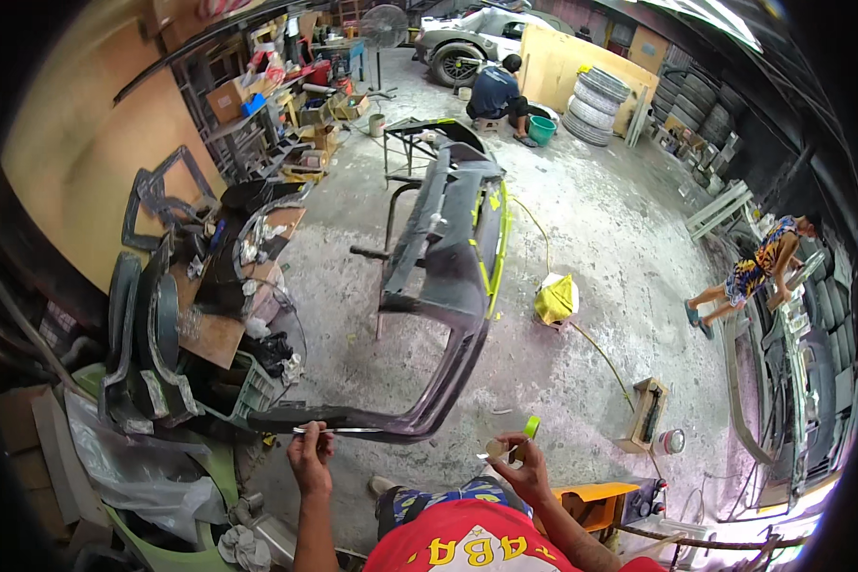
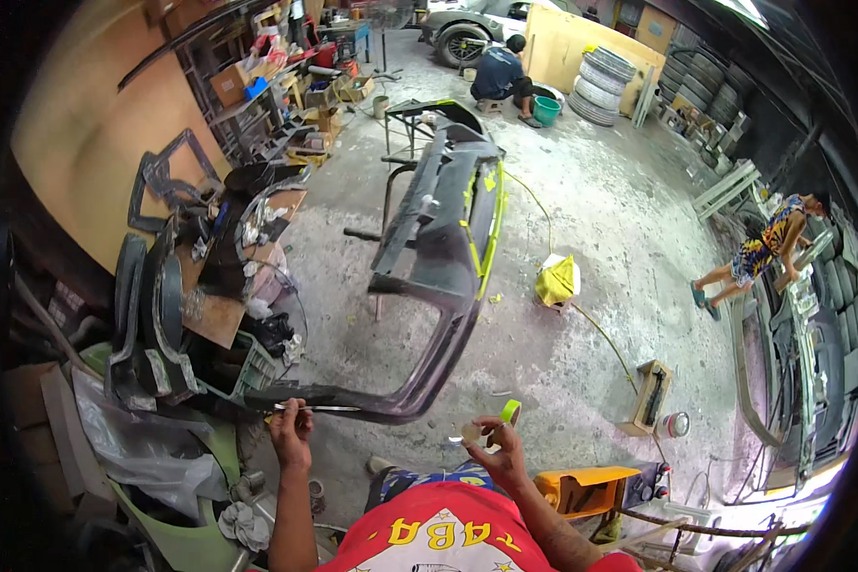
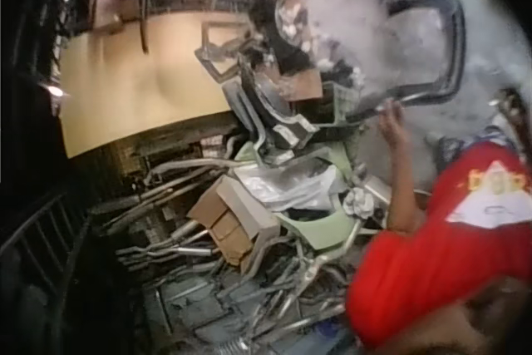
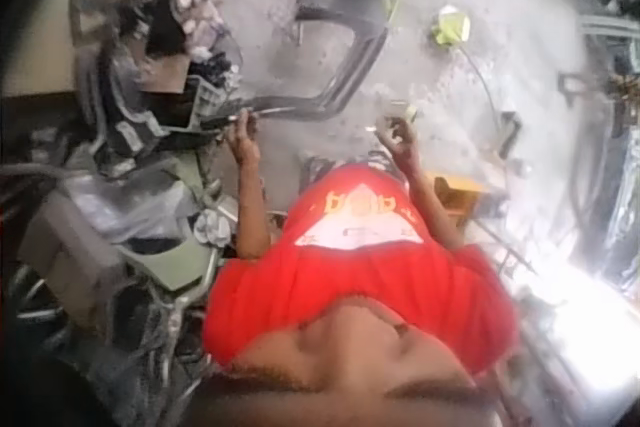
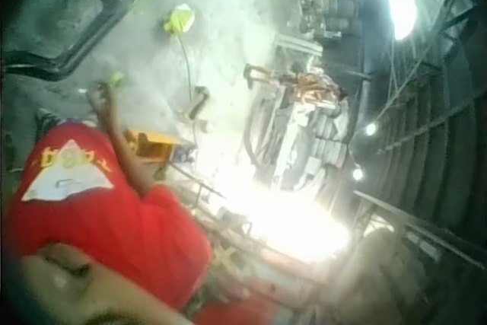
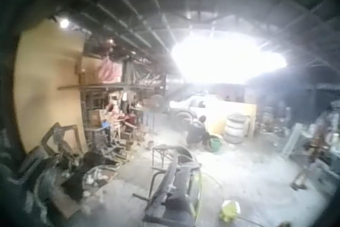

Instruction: The person applies bright green masking tape to a gray car bumper mounted on a stand. They repeatedly tear off pieces of tape and press them along the bumper's edges and contours, covering specific areas while another person works nearby.

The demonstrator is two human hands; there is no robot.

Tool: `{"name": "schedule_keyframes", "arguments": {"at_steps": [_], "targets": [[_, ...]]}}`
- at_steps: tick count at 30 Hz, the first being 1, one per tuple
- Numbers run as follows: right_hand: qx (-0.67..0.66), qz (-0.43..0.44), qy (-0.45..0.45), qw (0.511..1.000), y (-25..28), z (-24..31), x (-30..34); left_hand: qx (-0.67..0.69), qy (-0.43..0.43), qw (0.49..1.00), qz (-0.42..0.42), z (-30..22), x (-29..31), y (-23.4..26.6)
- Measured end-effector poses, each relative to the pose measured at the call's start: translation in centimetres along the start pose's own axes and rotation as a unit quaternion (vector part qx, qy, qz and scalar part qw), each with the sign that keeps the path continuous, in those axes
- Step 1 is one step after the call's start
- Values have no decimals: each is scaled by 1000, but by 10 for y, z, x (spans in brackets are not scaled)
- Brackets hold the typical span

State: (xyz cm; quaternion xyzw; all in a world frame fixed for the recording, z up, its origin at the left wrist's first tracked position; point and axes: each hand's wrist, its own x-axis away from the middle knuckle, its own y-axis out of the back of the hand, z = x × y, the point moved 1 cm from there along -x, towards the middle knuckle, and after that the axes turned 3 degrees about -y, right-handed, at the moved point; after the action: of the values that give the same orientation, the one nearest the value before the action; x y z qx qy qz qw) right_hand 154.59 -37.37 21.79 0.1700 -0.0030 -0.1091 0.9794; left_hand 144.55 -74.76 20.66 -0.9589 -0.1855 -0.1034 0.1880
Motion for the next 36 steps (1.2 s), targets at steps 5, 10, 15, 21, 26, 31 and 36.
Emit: {"name": "schedule_keyframes", "arguments": {"at_steps": [5,10,15,21,26,31,36], "targets": [[-30,-66,-64,995,81,-24,-12,-17,31,996,84,17,31,-141],[-44,-90,-50,994,166,-28,-52,-14,-42,963,266,17,99,-293],[-67,-92,1,994,228,-41,-80,-132,-112,880,442,31,143,-388],[-73,-117,10,990,272,-64,-123,-250,-298,755,528,47,124,-473],[-48,-136,23,989,303,-83,-186,-260,-332,685,594,62,77,-535],[-40,-141,20,989,333,-86,-269,-247,-326,667,623,67,18,-609],[-47,-151,38,987,359,-90,-349,-255,-329,665,620,69,-22,-674]]}}
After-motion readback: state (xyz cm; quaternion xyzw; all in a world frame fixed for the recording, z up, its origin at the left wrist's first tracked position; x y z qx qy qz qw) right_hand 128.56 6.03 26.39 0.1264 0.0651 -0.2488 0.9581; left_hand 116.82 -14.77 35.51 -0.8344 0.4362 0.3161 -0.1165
